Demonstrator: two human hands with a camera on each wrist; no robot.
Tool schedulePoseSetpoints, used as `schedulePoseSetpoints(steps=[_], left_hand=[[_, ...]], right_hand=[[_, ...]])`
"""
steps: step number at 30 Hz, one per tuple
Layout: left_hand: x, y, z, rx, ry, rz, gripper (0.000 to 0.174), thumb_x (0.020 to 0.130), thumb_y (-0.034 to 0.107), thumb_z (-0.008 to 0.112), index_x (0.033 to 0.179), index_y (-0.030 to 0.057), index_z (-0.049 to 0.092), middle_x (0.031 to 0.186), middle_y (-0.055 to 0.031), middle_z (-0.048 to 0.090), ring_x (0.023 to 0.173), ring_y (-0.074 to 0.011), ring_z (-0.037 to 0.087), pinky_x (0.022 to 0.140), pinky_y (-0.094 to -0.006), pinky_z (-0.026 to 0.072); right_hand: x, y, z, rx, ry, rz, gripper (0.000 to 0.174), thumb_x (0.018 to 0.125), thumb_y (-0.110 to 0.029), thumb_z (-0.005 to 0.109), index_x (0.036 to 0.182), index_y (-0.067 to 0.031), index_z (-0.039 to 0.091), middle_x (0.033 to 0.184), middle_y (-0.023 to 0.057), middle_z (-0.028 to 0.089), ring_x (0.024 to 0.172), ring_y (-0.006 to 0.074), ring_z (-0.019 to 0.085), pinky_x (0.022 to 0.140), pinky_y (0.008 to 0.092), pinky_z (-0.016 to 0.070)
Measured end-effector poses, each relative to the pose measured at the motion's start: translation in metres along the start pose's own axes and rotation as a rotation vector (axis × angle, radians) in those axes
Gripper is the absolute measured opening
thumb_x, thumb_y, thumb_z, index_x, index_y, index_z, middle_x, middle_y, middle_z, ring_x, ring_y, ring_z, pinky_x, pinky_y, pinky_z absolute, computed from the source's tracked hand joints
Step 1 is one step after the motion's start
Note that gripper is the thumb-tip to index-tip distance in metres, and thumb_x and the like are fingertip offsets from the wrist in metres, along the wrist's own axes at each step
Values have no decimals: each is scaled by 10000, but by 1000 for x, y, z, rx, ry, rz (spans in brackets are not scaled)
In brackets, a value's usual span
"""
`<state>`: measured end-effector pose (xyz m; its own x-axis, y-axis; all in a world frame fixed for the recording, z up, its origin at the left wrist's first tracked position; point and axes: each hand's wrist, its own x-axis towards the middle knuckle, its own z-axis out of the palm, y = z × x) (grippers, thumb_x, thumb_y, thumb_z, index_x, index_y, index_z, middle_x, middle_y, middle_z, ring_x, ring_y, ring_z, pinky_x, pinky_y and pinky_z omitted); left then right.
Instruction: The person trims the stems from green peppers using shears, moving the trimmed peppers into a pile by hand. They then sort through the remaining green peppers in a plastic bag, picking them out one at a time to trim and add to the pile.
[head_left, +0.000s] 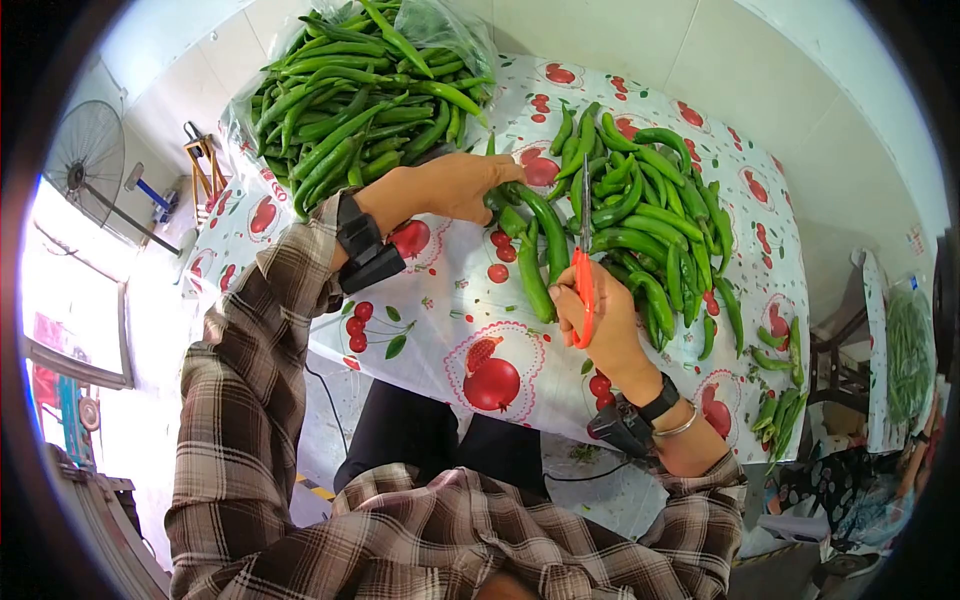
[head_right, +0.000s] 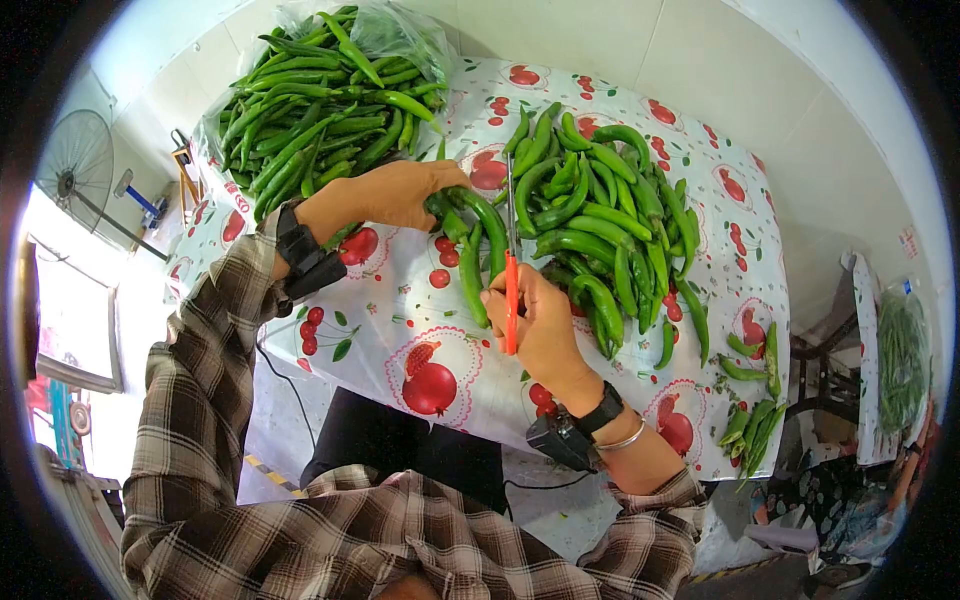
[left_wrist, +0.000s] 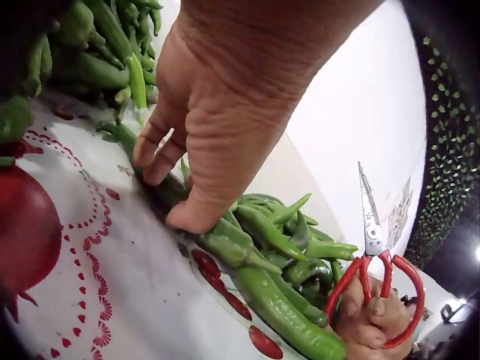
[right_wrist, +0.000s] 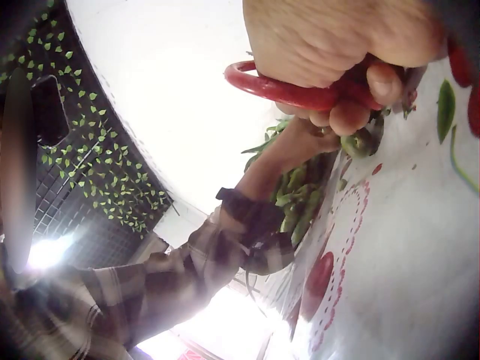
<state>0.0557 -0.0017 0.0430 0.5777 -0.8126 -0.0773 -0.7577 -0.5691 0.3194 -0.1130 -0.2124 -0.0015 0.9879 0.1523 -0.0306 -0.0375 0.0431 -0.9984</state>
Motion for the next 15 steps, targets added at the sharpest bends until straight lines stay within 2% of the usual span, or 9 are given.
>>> schedulePoseSetpoints(steps=[3, 10, 13, 15], left_hand=[[-4, 3, -2, 52, -1, 16, 621, 663, 112, 689, 1254, 85, 501, 1233, -122, 525, 1051, -350, 572, 895, -425, 472], [-3, -9, 10, 68, 18, -29, 611, 663, 116, 695, 1245, 80, 513, 1193, -124, 555, 1079, -341, 563, 918, -400, 464], [-7, 2, 3, 16, 61, -70, 595, 658, 132, 701, 1226, 85, 532, 1180, -127, 565, 1061, -339, 574, 902, -400, 469], [-11, 4, 1, -4, 70, -120, 540, 655, 143, 707, 1171, 84, 560, 1134, -108, 562, 997, -332, 594, 863, -402, 478]], right_hand=[[0, 1, 0, -4, 1, -19, 107, 896, -93, 612, 896, -30, 525, 618, 10, 498, 497, 74, 462, 457, 234, 379], [1, 0, 0, -5, 10, -42, 106, 898, -82, 611, 892, -23, 523, 616, 8, 493, 486, 76, 465, 455, 236, 377], [0, -1, -1, -3, 18, -51, 105, 899, -82, 611, 892, -23, 524, 622, 7, 496, 483, 76, 466, 450, 235, 381], [1, -1, -1, -1, 25, -52, 105, 901, -83, 610, 891, -24, 524, 625, 6, 497, 483, 75, 468, 448, 235, 383]])
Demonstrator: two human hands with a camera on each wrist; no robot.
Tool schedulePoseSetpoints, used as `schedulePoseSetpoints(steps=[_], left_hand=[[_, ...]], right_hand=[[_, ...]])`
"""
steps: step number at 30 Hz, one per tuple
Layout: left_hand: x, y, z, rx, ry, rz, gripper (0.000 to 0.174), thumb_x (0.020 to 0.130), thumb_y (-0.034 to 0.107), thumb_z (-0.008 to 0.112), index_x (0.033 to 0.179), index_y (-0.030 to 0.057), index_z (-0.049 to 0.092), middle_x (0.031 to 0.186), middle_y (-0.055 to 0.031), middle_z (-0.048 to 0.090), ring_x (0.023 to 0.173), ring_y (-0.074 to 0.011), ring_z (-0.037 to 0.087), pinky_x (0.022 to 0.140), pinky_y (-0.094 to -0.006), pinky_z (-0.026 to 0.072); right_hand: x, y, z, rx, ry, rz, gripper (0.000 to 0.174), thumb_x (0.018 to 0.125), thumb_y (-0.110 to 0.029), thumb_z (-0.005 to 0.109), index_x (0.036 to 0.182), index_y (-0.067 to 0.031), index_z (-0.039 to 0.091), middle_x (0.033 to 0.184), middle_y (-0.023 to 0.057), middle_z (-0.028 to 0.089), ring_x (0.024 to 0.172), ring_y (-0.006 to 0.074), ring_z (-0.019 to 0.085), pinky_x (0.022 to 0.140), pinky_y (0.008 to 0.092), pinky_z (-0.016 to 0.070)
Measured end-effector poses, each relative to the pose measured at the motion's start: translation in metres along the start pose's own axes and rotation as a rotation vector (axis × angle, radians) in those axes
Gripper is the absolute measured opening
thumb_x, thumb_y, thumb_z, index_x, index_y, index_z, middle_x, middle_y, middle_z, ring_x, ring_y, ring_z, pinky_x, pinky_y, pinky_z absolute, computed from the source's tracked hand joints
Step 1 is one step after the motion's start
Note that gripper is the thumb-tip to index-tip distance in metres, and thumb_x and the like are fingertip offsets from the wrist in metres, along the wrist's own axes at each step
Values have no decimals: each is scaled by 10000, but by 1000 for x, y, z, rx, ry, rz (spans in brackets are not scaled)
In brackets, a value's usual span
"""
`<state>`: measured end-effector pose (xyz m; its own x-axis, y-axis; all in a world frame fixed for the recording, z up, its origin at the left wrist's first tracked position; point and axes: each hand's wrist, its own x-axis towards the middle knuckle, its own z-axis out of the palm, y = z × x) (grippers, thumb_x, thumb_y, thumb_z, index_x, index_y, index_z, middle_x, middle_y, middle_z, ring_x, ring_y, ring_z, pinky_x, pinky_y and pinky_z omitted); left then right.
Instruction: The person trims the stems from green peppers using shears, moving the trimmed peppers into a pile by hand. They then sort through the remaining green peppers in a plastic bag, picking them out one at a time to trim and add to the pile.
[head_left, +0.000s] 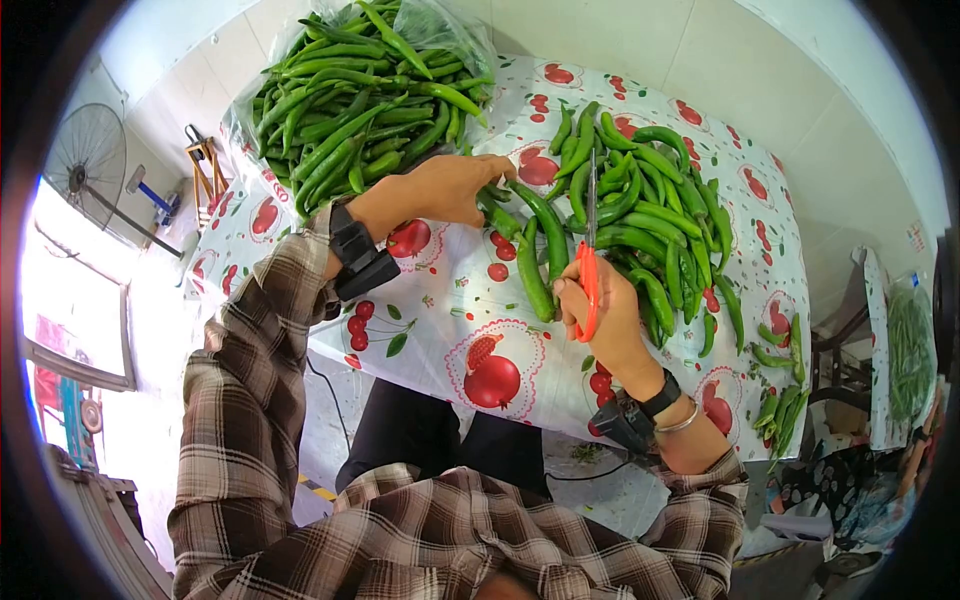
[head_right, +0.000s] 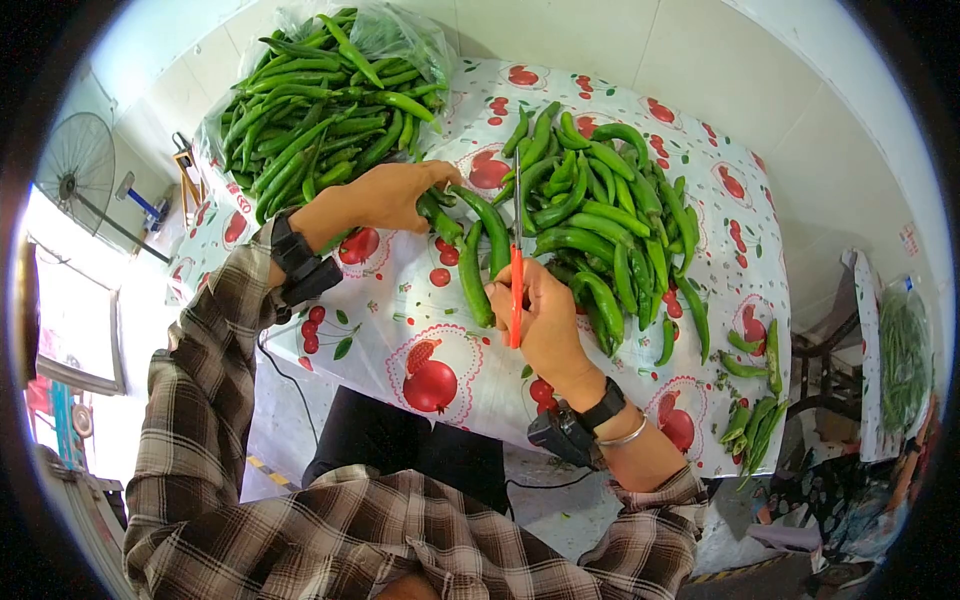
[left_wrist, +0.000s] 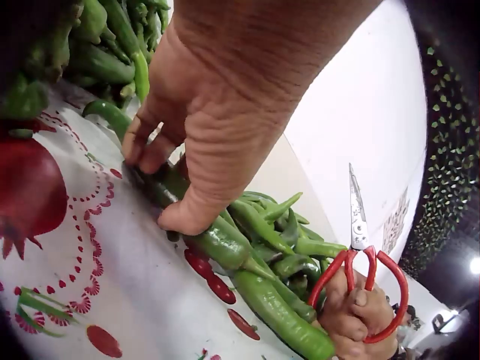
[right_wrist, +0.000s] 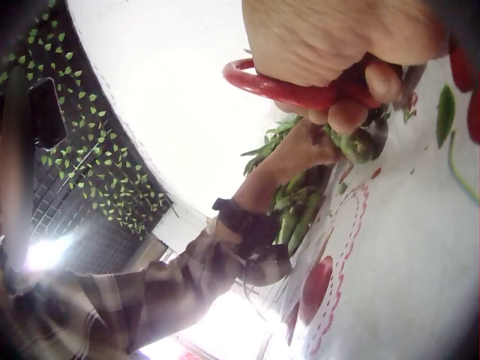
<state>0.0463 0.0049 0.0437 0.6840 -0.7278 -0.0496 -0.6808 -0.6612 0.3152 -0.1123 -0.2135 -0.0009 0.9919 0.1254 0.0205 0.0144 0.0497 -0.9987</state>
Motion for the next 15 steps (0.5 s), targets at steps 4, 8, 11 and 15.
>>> schedulePoseSetpoints(steps=[4, 8, 11, 15], left_hand=[[-6, -2, 2, 136, -45, -1, 513, 658, 192, 717, 1140, 81, 581, 1081, -110, 547, 967, -321, 605, 812, -421, 488], [-7, -10, 10, 152, -4, 98, 403, 670, 158, 695, 1047, 67, 586, 1077, -108, 526, 959, -318, 597, 797, -426, 490], [-10, -8, 12, 159, 30, 171, 354, 670, 130, 684, 996, 61, 562, 1065, -101, 518, 973, -313, 581, 794, -421, 489], [-21, 18, 2, 229, 89, 193, 349, 655, 95, 671, 975, 62, 535, 1010, -106, 503, 959, -310, 571, 783, -417, 489]], right_hand=[[1, 2, -3, 2, 1, -21, 105, 907, -90, 606, 886, -23, 528, 625, 6, 499, 477, 73, 469, 441, 230, 383], [1, 2, -4, -11, -3, -26, 105, 912, -92, 601, 879, -23, 529, 625, 6, 500, 470, 72, 467, 439, 229, 381], [2, 2, -5, -25, 0, -21, 104, 913, -91, 598, 878, -22, 529, 624, 3, 499, 465, 69, 463, 435, 226, 379], [1, -1, -4, -14, 16, -8, 102, 912, -88, 597, 876, -22, 528, 619, -1, 499, 462, 65, 460, 430, 221, 376]])
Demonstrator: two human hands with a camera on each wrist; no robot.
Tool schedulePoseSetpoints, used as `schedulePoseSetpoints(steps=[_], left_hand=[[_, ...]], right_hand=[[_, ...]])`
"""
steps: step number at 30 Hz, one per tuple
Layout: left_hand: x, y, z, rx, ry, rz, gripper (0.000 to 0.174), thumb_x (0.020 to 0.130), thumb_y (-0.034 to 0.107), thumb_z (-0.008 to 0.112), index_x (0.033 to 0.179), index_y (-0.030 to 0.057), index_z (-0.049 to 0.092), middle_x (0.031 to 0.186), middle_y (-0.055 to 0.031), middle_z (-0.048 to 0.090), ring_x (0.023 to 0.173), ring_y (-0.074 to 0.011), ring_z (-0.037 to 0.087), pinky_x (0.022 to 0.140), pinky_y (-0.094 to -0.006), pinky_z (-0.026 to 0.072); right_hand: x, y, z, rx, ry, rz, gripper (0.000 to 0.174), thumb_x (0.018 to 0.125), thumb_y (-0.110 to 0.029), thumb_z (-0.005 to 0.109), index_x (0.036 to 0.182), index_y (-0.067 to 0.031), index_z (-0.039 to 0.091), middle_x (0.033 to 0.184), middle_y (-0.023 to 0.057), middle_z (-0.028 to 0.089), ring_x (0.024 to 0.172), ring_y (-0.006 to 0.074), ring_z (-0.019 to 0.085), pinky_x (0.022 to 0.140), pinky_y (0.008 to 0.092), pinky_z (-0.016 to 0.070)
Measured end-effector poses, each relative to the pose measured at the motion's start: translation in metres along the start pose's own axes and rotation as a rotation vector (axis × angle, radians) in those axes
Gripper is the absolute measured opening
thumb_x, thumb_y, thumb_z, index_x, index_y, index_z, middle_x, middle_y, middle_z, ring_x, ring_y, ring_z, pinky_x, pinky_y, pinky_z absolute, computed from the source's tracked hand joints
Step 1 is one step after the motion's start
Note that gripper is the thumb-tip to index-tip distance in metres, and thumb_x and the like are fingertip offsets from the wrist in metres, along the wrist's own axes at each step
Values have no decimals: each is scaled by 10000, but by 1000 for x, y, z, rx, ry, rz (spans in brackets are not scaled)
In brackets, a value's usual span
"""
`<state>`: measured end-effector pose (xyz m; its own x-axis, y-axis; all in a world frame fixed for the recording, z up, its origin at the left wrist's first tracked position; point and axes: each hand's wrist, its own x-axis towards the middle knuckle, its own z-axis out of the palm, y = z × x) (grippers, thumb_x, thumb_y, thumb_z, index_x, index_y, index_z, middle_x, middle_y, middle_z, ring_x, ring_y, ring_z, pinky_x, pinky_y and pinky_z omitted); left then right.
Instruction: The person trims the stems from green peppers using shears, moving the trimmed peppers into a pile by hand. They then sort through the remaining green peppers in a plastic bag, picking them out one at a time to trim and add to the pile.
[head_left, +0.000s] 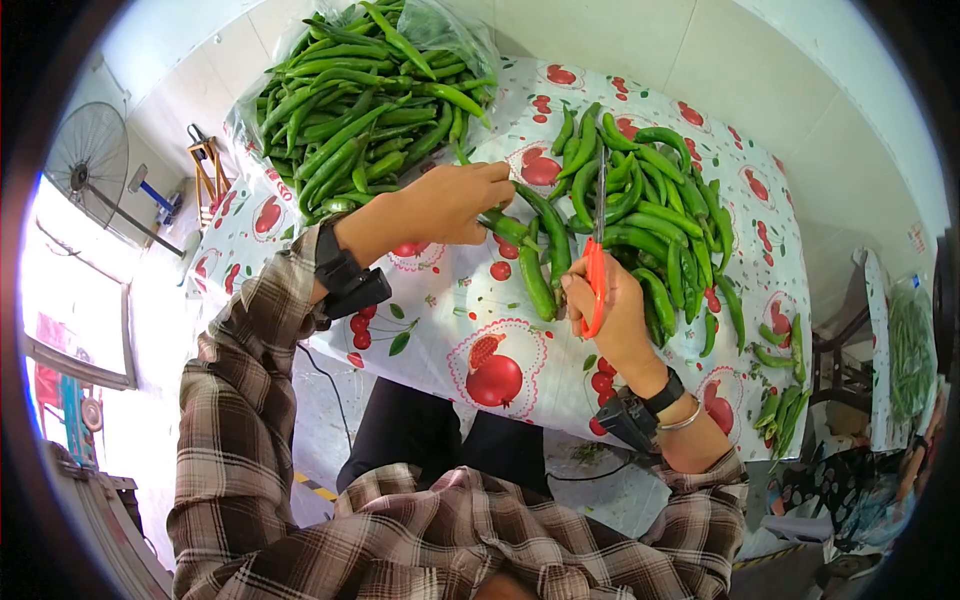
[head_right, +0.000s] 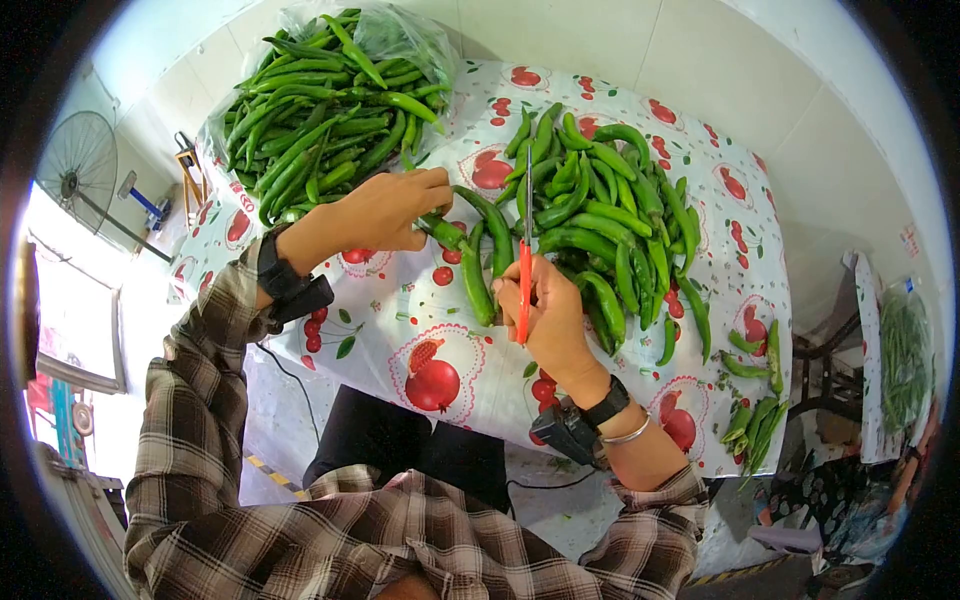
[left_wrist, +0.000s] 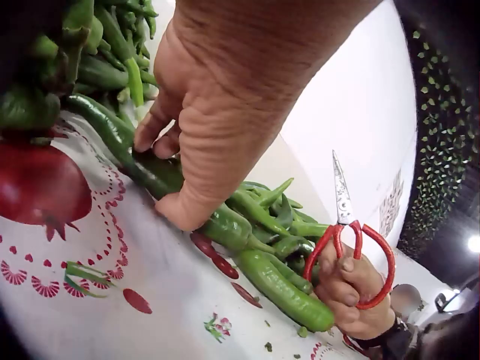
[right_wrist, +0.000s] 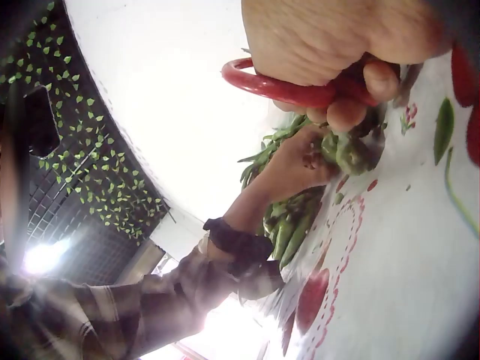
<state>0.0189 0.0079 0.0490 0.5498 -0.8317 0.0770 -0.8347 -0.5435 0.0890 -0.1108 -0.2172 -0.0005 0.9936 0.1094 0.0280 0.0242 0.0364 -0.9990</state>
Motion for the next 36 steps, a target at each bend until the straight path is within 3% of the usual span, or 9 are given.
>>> schedulePoseSetpoints(steps=[6, 9, 13, 16, 18, 31, 36], left_hand=[[-2, 30, 3, -12, 51, 247, 395, 634, 58, 661, 1006, 58, 528, 1000, -103, 491, 947, -307, 577, 763, -421, 507], [4, 43, 6, -33, -50, 233, 458, 634, 71, 689, 1064, 53, 531, 1017, -101, 494, 976, -308, 568, 766, -422, 512], [11, 42, 5, -30, -1, 274, 534, 629, 61, 709, 1141, 70, 558, 1032, -78, 507, 998, -279, 567, 759, -409, 519], [16, 34, 6, -9, 39, 333, 658, 621, 56, 726, 1252, 99, 544, 1131, -54, 533, 1039, -269, 564, 813, -395, 512], [22, 38, 4, 24, -151, 265, 773, 595, 31, 738, 1327, 98, 501, 1274, -47, 517, 1130, -275, 537, 911, -390, 481], [30, 41, 7, -4, -173, 214, 670, 594, 43, 733, 1230, 74, 526, 1195, -85, 473, 1062, -310, 568, 824, -403, 511], [29, 39, 10, -26, -173, 159, 553, 623, 130, 725, 1134, 75, 521, 1049, -89, 537, 994, -307, 595, 764, -413, 518]], right_hand=[[2, 1, 1, 3, 35, -21, 86, 895, -93, 576, 873, -21, 535, 571, 22, 506, 407, 99, 445, 392, 236, 354], [1, -1, -1, -4, 15, 5, 108, 918, -106, 602, 890, -33, 528, 634, -8, 505, 461, 59, 469, 421, 215, 379], [1, -1, -2, -7, 31, -26, 107, 918, -107, 604, 893, -35, 529, 634, -10, 503, 457, 60, 468, 422, 215, 384], [2, -1, -2, -13, 28, -36, 107, 916, -105, 606, 894, -36, 528, 632, -11, 501, 456, 60, 466, 424, 215, 387], [2, -1, -2, -18, 25, -29, 106, 916, -104, 606, 894, -36, 527, 630, -11, 500, 455, 60, 464, 424, 216, 387], [3, 3, -3, -2, 24, -26, 107, 914, -108, 607, 895, -41, 526, 627, -4, 502, 464, 62, 465, 427, 215, 380], [2, 1, -2, -19, 48, -25, 112, 911, -116, 611, 899, -42, 528, 620, 0, 502, 458, 69, 472, 420, 216, 378]])
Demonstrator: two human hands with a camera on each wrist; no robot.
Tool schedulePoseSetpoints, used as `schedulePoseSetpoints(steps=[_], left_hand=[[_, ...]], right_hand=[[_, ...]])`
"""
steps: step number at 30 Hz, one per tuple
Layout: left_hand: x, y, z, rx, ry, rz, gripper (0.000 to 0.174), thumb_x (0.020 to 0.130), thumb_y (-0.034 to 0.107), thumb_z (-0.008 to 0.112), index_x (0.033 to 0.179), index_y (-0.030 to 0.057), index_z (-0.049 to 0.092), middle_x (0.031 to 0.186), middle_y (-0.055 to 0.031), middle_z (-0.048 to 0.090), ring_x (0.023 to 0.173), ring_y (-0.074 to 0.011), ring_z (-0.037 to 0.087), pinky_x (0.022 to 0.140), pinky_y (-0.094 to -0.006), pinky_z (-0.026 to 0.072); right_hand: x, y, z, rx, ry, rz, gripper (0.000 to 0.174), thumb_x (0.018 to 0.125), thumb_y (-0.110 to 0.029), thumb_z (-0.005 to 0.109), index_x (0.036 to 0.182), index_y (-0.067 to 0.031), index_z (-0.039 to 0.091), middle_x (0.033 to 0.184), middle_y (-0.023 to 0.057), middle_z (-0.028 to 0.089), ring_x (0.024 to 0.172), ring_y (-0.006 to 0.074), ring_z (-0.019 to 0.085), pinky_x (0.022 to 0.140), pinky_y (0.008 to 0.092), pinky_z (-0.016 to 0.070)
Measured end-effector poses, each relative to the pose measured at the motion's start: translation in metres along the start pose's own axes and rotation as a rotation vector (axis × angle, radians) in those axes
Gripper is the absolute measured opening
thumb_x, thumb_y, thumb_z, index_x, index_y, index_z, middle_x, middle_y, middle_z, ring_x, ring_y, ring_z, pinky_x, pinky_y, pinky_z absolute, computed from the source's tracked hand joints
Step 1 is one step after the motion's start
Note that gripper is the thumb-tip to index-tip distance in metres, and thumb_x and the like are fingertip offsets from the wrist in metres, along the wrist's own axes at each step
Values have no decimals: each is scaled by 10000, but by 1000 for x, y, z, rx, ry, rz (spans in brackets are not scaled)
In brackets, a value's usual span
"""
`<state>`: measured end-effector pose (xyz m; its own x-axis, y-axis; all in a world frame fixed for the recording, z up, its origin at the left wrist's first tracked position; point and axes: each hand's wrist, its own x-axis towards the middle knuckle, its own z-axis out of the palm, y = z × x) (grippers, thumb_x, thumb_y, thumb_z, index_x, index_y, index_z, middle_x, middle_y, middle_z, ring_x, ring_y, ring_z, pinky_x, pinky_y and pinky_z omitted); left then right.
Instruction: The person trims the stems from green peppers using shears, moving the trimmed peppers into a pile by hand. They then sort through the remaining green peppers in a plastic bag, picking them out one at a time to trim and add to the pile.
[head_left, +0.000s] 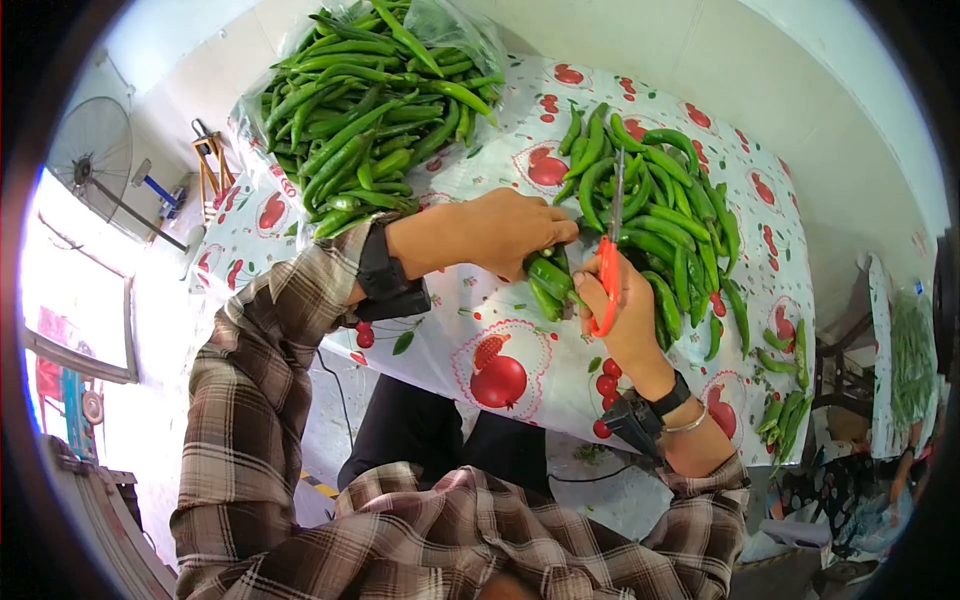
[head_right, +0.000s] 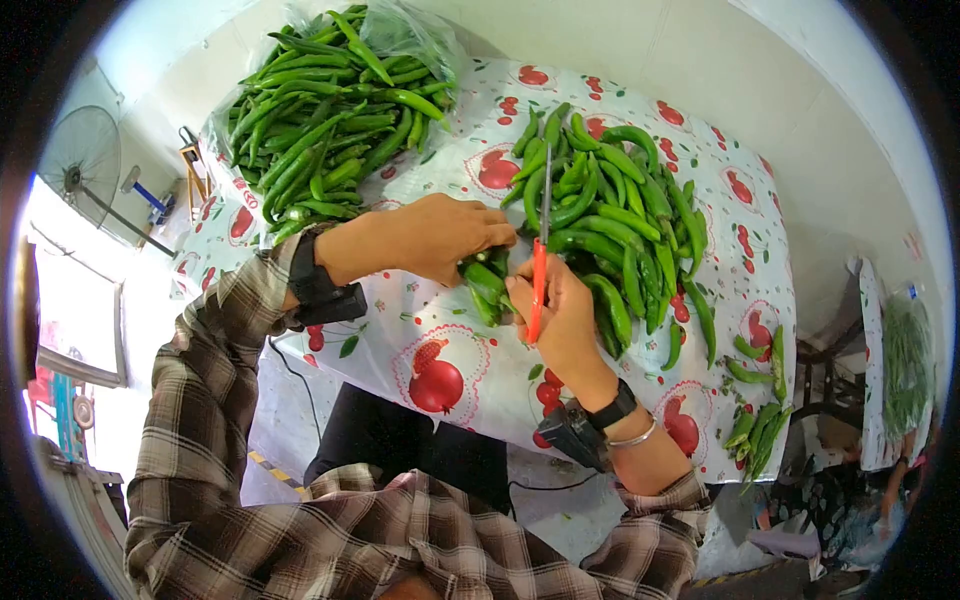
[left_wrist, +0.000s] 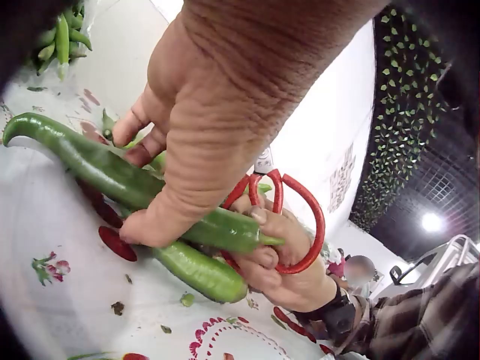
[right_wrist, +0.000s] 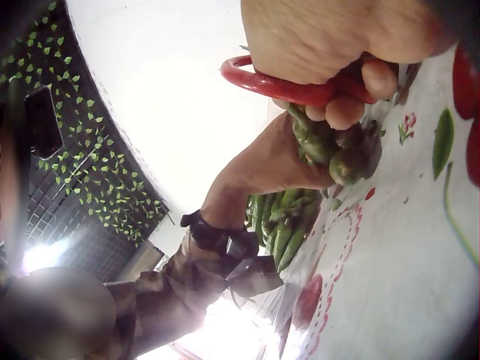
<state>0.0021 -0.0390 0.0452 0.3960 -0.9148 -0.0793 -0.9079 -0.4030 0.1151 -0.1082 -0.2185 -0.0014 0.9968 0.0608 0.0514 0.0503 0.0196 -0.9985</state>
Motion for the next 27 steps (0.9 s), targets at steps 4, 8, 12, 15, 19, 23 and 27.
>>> schedulePoseSetpoints(steps=[4, 8, 12, 15, 19, 23, 27], left_hand=[[-3, -6, 12, 59, 111, 64, 413, 673, 203, 683, 1039, 75, 541, 981, -88, 550, 887, -301, 605, 707, -421, 514], [-10, -1, 9, 82, 140, 45, 388, 667, 205, 682, 1004, 68, 549, 924, -86, 556, 841, -299, 613, 657, -426, 519], [-14, -3, 18, 72, 212, 55, 364, 730, 278, 666, 1000, 62, 550, 915, -92, 563, 835, -303, 616, 650, -428, 520], [-16, -4, 21, 60, 237, 66, 362, 749, 304, 663, 996, 64, 549, 909, -90, 568, 813, -306, 618, 640, -431, 518], [-19, -5, 19, 68, 230, 86, 377, 748, 320, 669, 996, 67, 540, 890, -92, 563, 797, -303, 619, 623, -433, 512], [-23, -5, 14, 147, 257, 30, 408, 709, 315, 706, 983, 77, 520, 873, -83, 548, 772, -293, 622, 595, -422, 501], [-36, -3, 2, 144, 323, 25, 455, 665, 311, 748, 977, 82, 510, 873, -74, 539, 739, -285, 621, 573, -403, 490]], right_hand=[[1, 4, -2, 41, 8, 13, 115, 906, -122, 616, 898, -42, 533, 607, 6, 503, 444, 81, 476, 405, 220, 378], [1, 2, -2, 52, 20, 6, 129, 902, -131, 621, 901, -37, 532, 609, 10, 503, 441, 83, 477, 399, 222, 385], [2, 1, 0, 41, 39, 5, 141, 897, -137, 622, 912, -34, 527, 633, 9, 507, 445, 81, 478, 404, 220, 403], [2, 1, -1, 49, 48, -3, 132, 894, -128, 615, 918, -34, 525, 643, 6, 504, 442, 78, 469, 403, 223, 405], [3, 2, -3, 47, 39, 9, 118, 897, -120, 603, 912, -35, 523, 636, 3, 500, 433, 82, 454, 407, 233, 409], [3, 1, 0, 49, 73, -6, 122, 902, -123, 598, 904, -32, 518, 616, 7, 493, 431, 88, 454, 407, 237, 397], [4, 2, -4, 39, 57, -4, 132, 903, -126, 602, 900, -26, 516, 611, 10, 494, 432, 95, 459, 403, 239, 388]])
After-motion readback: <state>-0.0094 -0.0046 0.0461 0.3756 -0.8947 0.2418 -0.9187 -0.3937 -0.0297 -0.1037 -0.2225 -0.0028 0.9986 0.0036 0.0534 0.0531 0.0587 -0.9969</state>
